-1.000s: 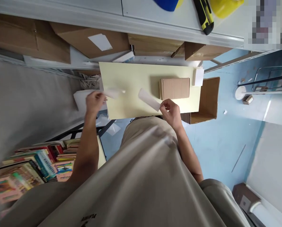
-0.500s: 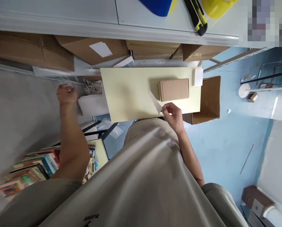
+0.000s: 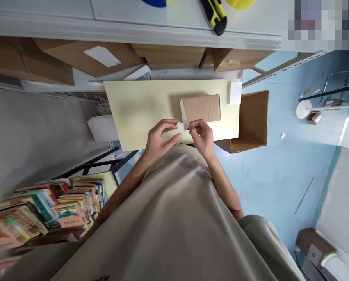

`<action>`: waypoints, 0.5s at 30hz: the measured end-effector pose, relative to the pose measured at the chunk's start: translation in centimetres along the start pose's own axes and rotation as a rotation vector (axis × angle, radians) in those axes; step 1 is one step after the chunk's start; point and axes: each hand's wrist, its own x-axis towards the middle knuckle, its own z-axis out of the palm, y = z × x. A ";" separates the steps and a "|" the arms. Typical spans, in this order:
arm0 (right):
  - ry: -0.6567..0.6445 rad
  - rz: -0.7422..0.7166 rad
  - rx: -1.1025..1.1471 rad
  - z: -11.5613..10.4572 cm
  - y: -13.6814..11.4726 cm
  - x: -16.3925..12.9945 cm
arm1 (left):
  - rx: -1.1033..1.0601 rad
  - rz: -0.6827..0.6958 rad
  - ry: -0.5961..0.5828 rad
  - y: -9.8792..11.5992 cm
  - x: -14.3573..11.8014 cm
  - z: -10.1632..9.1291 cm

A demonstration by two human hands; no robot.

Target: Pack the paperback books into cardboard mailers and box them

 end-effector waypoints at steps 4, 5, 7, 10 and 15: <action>-0.044 0.002 0.072 -1.9 0.7 1.4 | 0.084 0.024 0.066 1.3 0.0 4.1; -0.059 0.013 0.077 -2.5 0.9 1.7 | 0.110 -0.007 0.083 1.3 0.2 4.9; -0.095 0.040 0.080 -3.8 1.3 2.4 | 0.145 -0.080 0.112 1.4 0.8 6.6; -0.147 0.072 0.092 -5.6 1.8 3.3 | 0.161 -0.174 0.153 1.9 1.9 9.1; -0.253 0.026 0.118 -8.5 2.2 5.2 | 0.106 -0.279 0.281 2.6 3.5 12.3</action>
